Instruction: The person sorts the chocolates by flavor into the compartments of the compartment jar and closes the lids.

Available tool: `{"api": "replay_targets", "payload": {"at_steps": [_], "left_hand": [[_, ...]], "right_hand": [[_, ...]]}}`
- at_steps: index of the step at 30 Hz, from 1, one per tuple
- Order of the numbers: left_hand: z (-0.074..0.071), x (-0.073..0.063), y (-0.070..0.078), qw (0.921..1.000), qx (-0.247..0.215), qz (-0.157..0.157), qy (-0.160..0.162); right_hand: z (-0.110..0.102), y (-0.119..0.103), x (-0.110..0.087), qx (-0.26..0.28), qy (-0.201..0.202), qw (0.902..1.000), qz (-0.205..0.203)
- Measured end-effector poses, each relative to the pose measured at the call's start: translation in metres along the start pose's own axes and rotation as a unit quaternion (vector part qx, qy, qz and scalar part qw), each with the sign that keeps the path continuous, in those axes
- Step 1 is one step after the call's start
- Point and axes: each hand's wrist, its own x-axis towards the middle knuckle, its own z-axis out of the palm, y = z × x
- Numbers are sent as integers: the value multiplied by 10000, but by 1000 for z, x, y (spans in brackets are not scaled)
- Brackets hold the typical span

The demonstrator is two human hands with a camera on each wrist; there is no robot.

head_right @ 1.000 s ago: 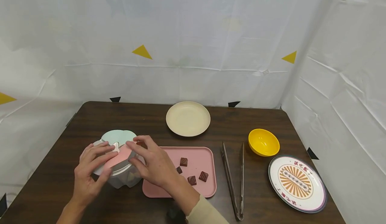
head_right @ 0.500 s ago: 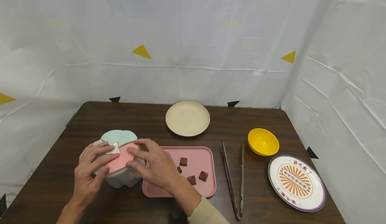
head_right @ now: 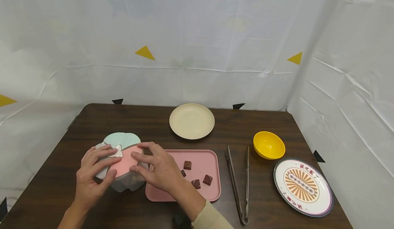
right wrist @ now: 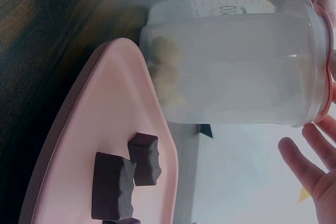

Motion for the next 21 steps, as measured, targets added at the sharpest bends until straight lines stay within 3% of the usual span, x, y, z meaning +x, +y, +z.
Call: {"api": "replay_targets", "payload": {"at_steps": [21], "left_hand": [[0,4,3,9996,151,218,2]], "right_hand": [[-3,0,2,-133,-105,9998,77]]}}
